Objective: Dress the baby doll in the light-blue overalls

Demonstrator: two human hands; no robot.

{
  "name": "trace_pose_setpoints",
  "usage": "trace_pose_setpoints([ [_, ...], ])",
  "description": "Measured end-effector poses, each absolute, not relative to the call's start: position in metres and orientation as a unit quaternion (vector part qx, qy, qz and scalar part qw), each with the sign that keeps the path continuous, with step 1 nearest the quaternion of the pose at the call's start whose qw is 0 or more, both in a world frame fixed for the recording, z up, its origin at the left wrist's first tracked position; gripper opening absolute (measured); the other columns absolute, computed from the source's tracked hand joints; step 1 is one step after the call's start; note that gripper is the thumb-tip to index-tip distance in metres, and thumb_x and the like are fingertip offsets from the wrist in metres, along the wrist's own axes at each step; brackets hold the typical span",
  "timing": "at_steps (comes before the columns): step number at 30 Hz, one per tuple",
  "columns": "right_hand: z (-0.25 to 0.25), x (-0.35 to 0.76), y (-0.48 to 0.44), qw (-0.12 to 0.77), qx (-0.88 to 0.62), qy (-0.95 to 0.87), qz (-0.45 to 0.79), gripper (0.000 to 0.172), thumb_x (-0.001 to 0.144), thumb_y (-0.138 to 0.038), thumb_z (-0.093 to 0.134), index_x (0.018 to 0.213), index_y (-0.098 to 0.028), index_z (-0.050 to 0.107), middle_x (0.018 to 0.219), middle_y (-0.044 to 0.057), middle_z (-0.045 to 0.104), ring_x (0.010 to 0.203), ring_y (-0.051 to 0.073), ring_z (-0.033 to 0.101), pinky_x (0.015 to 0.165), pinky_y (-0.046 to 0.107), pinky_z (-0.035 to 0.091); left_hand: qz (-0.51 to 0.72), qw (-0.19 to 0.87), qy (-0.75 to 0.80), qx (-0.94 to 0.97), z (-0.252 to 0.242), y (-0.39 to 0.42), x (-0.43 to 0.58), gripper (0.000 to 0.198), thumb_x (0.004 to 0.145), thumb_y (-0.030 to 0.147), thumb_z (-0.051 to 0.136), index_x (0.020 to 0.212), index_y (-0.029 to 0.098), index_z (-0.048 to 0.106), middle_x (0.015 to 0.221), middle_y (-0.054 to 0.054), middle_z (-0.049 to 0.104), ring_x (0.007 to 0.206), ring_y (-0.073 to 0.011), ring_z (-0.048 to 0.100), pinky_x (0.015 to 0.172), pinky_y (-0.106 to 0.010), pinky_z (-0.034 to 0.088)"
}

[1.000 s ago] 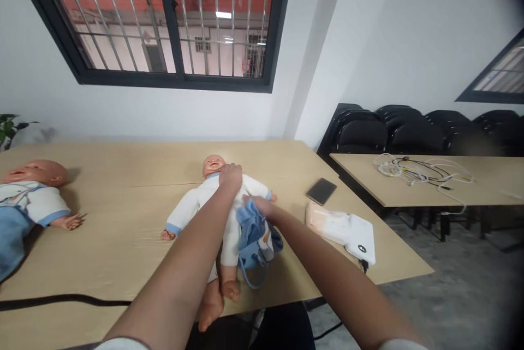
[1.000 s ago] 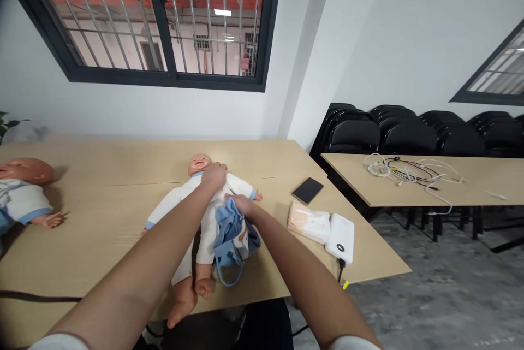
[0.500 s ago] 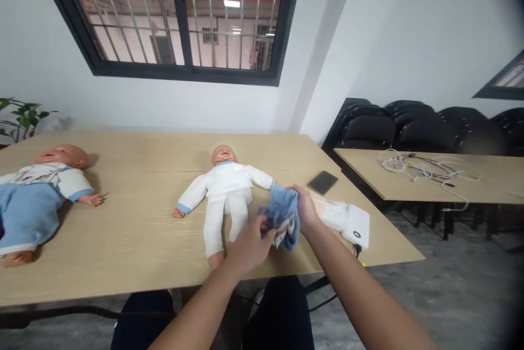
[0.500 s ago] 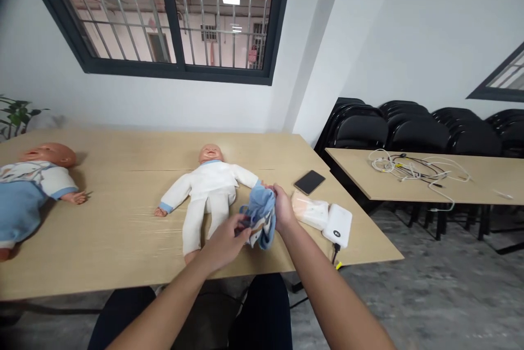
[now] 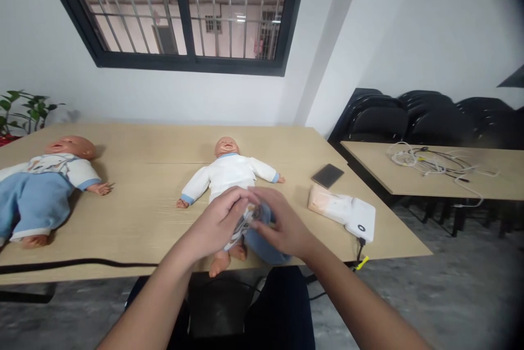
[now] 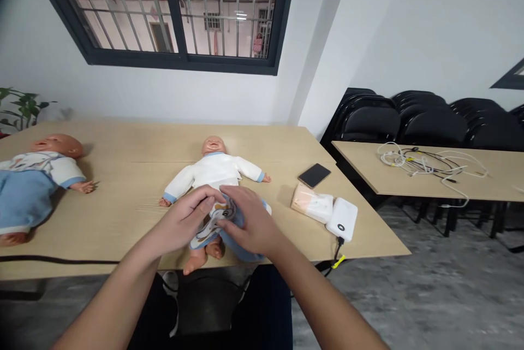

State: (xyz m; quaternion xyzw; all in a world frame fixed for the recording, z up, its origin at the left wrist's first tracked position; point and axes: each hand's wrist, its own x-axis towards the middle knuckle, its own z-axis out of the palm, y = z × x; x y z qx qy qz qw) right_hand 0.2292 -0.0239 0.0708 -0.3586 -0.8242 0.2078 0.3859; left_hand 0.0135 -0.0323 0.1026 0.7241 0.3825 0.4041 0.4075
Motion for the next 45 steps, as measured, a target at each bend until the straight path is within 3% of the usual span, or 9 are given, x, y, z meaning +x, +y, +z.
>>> trace_pose_setpoints([
  [4,0.097,0.205,-0.019,0.367,-0.390,-0.790,0.296,0.017,0.097,-0.038,0.062,0.099,-0.021,0.067,0.085,0.002,0.067,0.079,0.019,0.061,0.076,0.033,0.051,0.482,0.365,0.393,0.693,0.106,-0.030,0.008,0.032,0.106,0.042,0.048,0.129,0.026,0.063,0.130,-0.008,0.065,0.118,-0.0218,0.060,0.104,-0.036,0.047],
  [8,0.120,0.193,-0.014,0.484,-0.398,-0.663,0.409,0.026,0.094,-0.047,0.066,0.092,-0.022,0.062,0.079,-0.001,0.063,0.070,0.014,0.057,0.063,0.026,0.047,0.545,0.461,0.376,0.591,0.079,-0.042,0.002,0.068,0.092,0.046,0.072,0.152,0.028,0.044,0.155,-0.013,0.050,0.138,-0.0277,0.052,0.110,-0.039,0.047],
  [12,0.139,0.193,-0.016,0.519,-0.373,-0.608,0.470,0.033,0.092,-0.053,0.069,0.087,-0.021,0.062,0.077,-0.001,0.062,0.066,0.012,0.054,0.060,0.025,0.048,0.543,0.547,0.388,0.506,0.062,-0.053,-0.014,0.031,0.090,0.045,0.076,0.108,0.021,0.071,0.106,-0.008,0.072,0.102,-0.0223,0.066,0.097,-0.037,0.052],
  [15,0.148,0.204,-0.026,0.525,-0.375,-0.591,0.485,0.036,0.090,-0.054,0.073,0.077,-0.022,0.062,0.072,-0.001,0.060,0.061,0.012,0.052,0.055,0.025,0.045,0.663,0.549,0.283,0.423,0.072,-0.064,-0.030,0.027,0.091,0.043,0.075,0.080,0.021,0.064,0.071,0.002,0.057,0.074,-0.0143,0.057,0.092,-0.035,0.054],
  [20,0.160,0.222,-0.067,0.479,-0.272,-0.621,0.558,0.036,0.084,-0.051,0.079,0.068,-0.023,0.063,0.096,0.009,0.071,0.081,0.022,0.067,0.070,0.036,0.057,0.709,0.576,0.131,0.386,0.101,-0.100,-0.049,0.037,0.093,0.045,0.070,0.071,0.023,0.051,0.061,0.003,0.039,0.063,-0.0150,0.047,0.071,-0.030,0.055],
  [27,0.131,0.224,-0.091,0.440,-0.143,-0.677,0.572,0.033,0.088,-0.048,0.074,0.071,-0.024,0.058,0.076,0.003,0.058,0.074,0.019,0.064,0.072,0.035,0.055,0.600,0.668,0.246,0.364,0.069,-0.104,-0.045,0.034,0.094,0.051,0.068,0.079,0.022,0.056,0.058,0.007,0.028,0.047,-0.0085,0.022,0.044,-0.020,0.028],
  [31,0.070,0.221,-0.054,0.407,-0.315,-0.688,0.512,0.032,0.093,-0.054,0.067,0.086,-0.023,0.072,0.086,0.005,0.061,0.085,0.021,0.062,0.081,0.037,0.052,0.559,0.585,0.465,0.359,0.022,-0.060,-0.019,0.044,0.089,0.061,0.070,0.083,0.019,0.057,0.065,0.006,0.042,0.055,-0.0090,0.036,0.052,-0.020,0.032],
  [36,-0.004,0.204,0.002,0.423,-0.487,-0.595,0.479,0.033,0.094,-0.053,0.063,0.104,-0.025,0.077,0.112,0.007,0.072,0.110,0.027,0.062,0.101,0.042,0.046,0.490,0.446,0.601,0.447,-0.030,-0.013,-0.006,0.046,0.094,0.062,0.054,0.093,0.018,0.066,0.085,-0.003,0.065,0.082,-0.0203,0.060,0.078,-0.031,0.047],
  [45,-0.038,0.187,0.097,0.444,-0.551,-0.597,0.378,0.011,0.083,-0.033,0.066,0.085,-0.023,0.066,0.085,0.001,0.062,0.089,0.021,0.054,0.088,0.033,0.043,0.447,0.365,0.668,0.470,-0.040,0.073,0.003,0.025,0.099,0.032,0.046,0.092,0.016,0.065,0.099,-0.012,0.072,0.099,-0.0267,0.066,0.093,-0.039,0.047],
])
